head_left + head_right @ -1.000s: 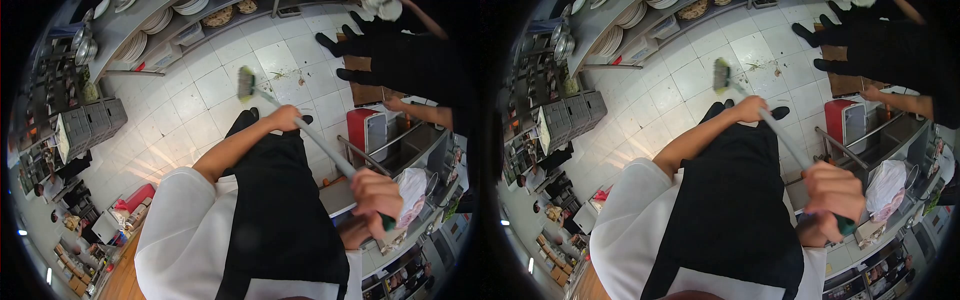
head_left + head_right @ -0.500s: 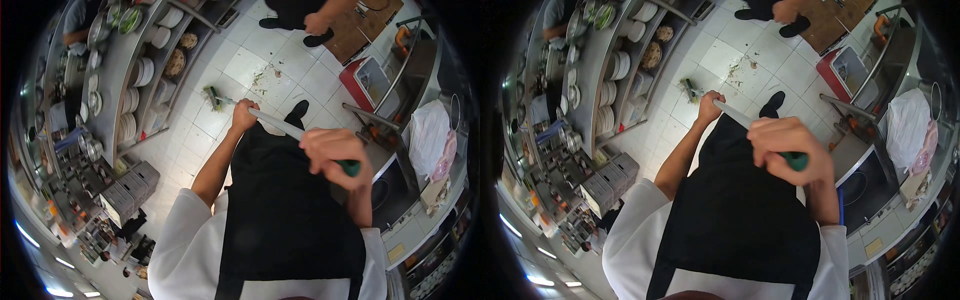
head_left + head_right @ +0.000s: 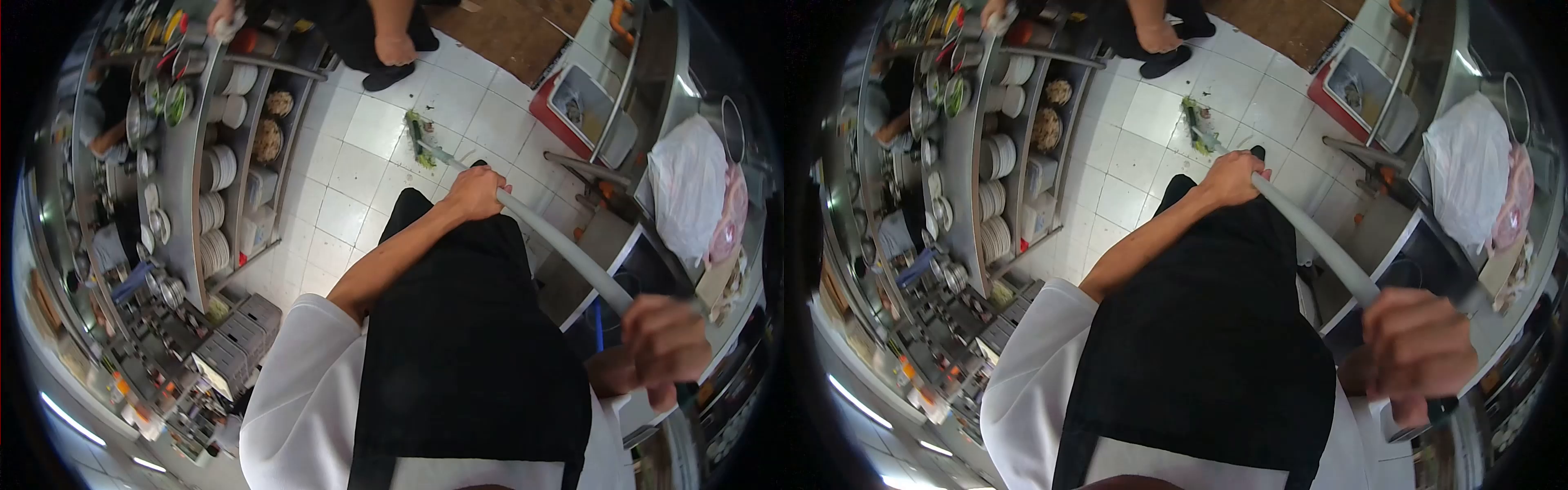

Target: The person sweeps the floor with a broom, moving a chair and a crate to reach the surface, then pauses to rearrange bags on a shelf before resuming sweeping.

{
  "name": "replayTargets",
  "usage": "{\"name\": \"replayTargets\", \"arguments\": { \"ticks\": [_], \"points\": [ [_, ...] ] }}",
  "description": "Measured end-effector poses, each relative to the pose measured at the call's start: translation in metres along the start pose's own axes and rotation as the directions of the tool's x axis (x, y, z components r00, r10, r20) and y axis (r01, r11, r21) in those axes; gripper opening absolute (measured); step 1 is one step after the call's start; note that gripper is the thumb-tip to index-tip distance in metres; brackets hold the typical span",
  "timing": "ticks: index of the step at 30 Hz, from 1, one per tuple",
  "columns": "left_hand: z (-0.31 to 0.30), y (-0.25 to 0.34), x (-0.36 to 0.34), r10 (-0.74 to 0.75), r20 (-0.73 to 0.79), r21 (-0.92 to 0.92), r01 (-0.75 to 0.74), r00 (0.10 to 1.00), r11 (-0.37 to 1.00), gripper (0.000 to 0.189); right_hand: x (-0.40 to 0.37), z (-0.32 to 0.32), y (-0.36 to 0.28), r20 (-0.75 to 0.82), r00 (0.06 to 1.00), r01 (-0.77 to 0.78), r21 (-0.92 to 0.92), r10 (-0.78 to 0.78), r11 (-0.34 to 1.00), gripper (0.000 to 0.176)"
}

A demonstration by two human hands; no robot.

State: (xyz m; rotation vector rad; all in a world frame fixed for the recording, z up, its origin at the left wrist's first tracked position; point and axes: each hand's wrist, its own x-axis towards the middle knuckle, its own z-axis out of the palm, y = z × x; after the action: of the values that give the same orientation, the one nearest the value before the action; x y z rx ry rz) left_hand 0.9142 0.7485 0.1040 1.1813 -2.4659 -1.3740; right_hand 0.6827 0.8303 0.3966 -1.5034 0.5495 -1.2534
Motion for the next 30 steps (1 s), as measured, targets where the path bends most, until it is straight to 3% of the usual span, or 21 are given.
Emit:
{"name": "replayTargets", "arguments": {
  "ticks": [2,5,7,9,11,13,15,18,20,23,24,26,28,29,30],
  "points": [
    [-0.014,0.015,-0.016,-0.002,0.006,0.001,0.002,1.000,1.000,0.027,-0.002,-0.007,-0.015,0.079,0.994,0.073,0.063,-0.078,0.995,0.041],
    [-0.031,0.005,-0.040,-0.089,-0.043,0.054,0.092,0.995,0.994,0.022,-0.005,-0.002,0.008,0.056,0.979,0.184,0.192,-0.198,0.964,0.036],
    [-0.022,-0.045,-0.051,-0.129,-0.143,-0.004,0.130,0.981,0.992,0.029,-0.005,0.013,0.048,-0.074,0.997,0.046,0.125,-0.037,0.991,0.023],
    [-0.013,-0.097,-0.052,-0.255,0.019,0.119,0.251,0.967,0.961,0.030,0.001,0.027,0.084,-0.167,0.980,-0.093,0.106,0.110,0.990,0.011],
    [0.001,-0.120,-0.048,-0.100,0.142,0.068,0.091,0.985,0.994,0.028,0.002,0.027,0.084,-0.139,0.981,-0.122,0.086,0.133,0.989,0.007],
    [0.005,-0.100,-0.019,-0.044,0.230,0.086,0.025,0.972,0.996,0.020,0.007,0.022,0.077,-0.095,0.981,-0.161,0.062,0.166,0.985,0.005],
    [0.004,-0.061,0.006,-0.066,0.126,0.023,0.064,0.990,0.998,0.023,0.014,0.008,0.057,-0.265,0.957,-0.099,0.089,0.119,0.991,0.008],
    [-0.003,-0.037,0.024,-0.047,0.002,-0.055,0.047,0.999,0.997,0.024,0.030,-0.007,0.032,-0.167,0.982,-0.073,0.094,0.088,0.993,0.013],
    [-0.026,-0.017,0.013,-0.089,0.093,-0.046,0.094,0.992,0.995,0.026,0.043,-0.024,0.017,-0.005,1.000,-0.009,0.144,0.009,0.990,0.021],
    [-0.043,-0.007,-0.012,-0.110,0.077,-0.022,0.112,0.991,0.993,0.034,0.059,-0.035,0.019,0.071,0.997,-0.005,0.203,-0.010,0.979,0.022],
    [-0.044,-0.012,-0.020,-0.166,0.065,-0.050,0.170,0.984,0.984,0.033,0.059,-0.035,0.038,0.000,0.999,0.047,0.307,-0.050,0.951,0.024],
    [-0.019,-0.051,-0.030,-0.255,0.002,-0.034,0.255,0.967,0.966,0.027,0.065,-0.038,0.083,-0.137,0.989,0.011,0.425,0.052,0.905,0.024],
    [0.007,-0.093,-0.033,-0.433,-0.055,-0.114,0.425,0.900,0.898,0.024,0.066,-0.046,0.141,-0.202,0.920,-0.220,0.442,0.335,0.870,0.029],
    [0.008,-0.099,-0.035,-0.488,-0.060,-0.140,0.477,0.871,0.868,0.025,0.064,-0.053,0.171,-0.134,0.854,-0.381,0.495,0.502,0.780,0.019],
    [0.018,-0.114,-0.035,-0.486,-0.086,-0.082,0.480,0.870,0.873,0.023,0.080,-0.054,0.176,-0.084,0.783,-0.555,0.352,0.616,0.754,0.010]
  ]
}}
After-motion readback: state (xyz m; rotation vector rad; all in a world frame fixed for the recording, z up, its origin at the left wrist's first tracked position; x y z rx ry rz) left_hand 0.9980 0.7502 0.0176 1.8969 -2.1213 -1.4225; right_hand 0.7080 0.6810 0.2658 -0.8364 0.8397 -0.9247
